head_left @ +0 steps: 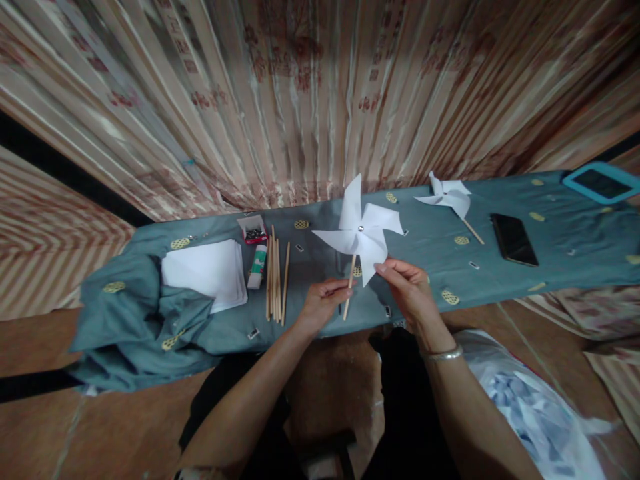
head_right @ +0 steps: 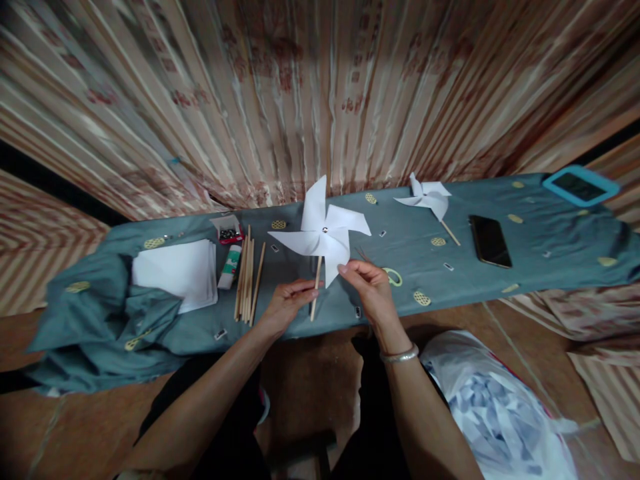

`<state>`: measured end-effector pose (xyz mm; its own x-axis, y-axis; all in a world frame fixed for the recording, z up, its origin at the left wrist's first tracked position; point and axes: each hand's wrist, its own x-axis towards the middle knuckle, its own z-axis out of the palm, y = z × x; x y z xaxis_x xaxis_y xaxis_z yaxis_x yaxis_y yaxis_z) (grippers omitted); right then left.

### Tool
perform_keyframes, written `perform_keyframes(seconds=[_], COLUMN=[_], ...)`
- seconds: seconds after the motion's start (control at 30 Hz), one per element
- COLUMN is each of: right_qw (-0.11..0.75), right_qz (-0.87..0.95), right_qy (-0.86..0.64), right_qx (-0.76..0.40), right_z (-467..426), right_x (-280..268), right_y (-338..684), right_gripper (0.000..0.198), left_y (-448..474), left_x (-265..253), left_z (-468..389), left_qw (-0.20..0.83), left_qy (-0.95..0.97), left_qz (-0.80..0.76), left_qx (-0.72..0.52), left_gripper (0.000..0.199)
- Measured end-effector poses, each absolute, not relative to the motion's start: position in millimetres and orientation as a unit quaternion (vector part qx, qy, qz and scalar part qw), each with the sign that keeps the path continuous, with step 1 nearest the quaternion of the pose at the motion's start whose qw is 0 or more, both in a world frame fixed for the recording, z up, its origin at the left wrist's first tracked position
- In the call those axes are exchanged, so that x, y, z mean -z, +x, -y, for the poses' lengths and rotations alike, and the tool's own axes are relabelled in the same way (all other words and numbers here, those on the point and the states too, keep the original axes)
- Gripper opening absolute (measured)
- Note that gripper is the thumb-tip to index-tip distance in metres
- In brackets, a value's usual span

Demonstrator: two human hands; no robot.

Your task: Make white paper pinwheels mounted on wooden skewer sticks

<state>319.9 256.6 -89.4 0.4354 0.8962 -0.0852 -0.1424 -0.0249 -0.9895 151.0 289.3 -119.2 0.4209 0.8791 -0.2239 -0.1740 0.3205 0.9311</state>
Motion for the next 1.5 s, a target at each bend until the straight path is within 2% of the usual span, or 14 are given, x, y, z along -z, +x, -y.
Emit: perform_keyframes(seconds=[0.23, 0.5, 0.7, 0.8, 1.03, 1.2, 1.33, 1.5], right_qw=[0.610, 0.593, 0.568, 0.555, 0.556, 0.595, 0.633, 0.638], right_qz=[0.335, 0.366, 0.391, 0.423, 0.444, 0.409, 0.362, 0.332], right_qy=[-0.557, -0.558, -0.578, -0.579, -0.610, -0.619, -0.647, -0.682], right_qx=[-0.454, -0.451, -0.437, -0.423, -0.348, -0.308, -0.222, -0.134], right_z=[-256, -255, -257, -257, -254, -252, -252, -253], right_x=[91, 95, 92, 91, 82, 77, 82, 91], right_y=[314, 308, 302, 303, 322, 345, 362, 376], right_gripper=[0.029, 0.028, 0.034, 0.030, 0.030, 0.035, 0.036, 0.032], left_y=[152, 152, 153, 152, 148, 151, 154, 156], left_x=[118, 117, 122, 121, 117, 118, 118, 120], left_z=[-288, -288, -288, -288, -292, -292, -291, -288], left_qw=[0.719, 0.719, 0.712, 0.712, 0.709, 0.712, 0.722, 0.731], left_qy=[0.440, 0.447, 0.467, 0.466, 0.464, 0.459, 0.454, 0.463], left_qz=[-0.391, -0.394, -0.388, -0.388, -0.400, -0.408, -0.404, -0.393], left_qx=[-0.370, -0.357, -0.353, -0.354, -0.348, -0.341, -0.332, -0.312], left_gripper=[0.029, 0.030, 0.031, 0.031, 0.031, 0.033, 0.032, 0.034])
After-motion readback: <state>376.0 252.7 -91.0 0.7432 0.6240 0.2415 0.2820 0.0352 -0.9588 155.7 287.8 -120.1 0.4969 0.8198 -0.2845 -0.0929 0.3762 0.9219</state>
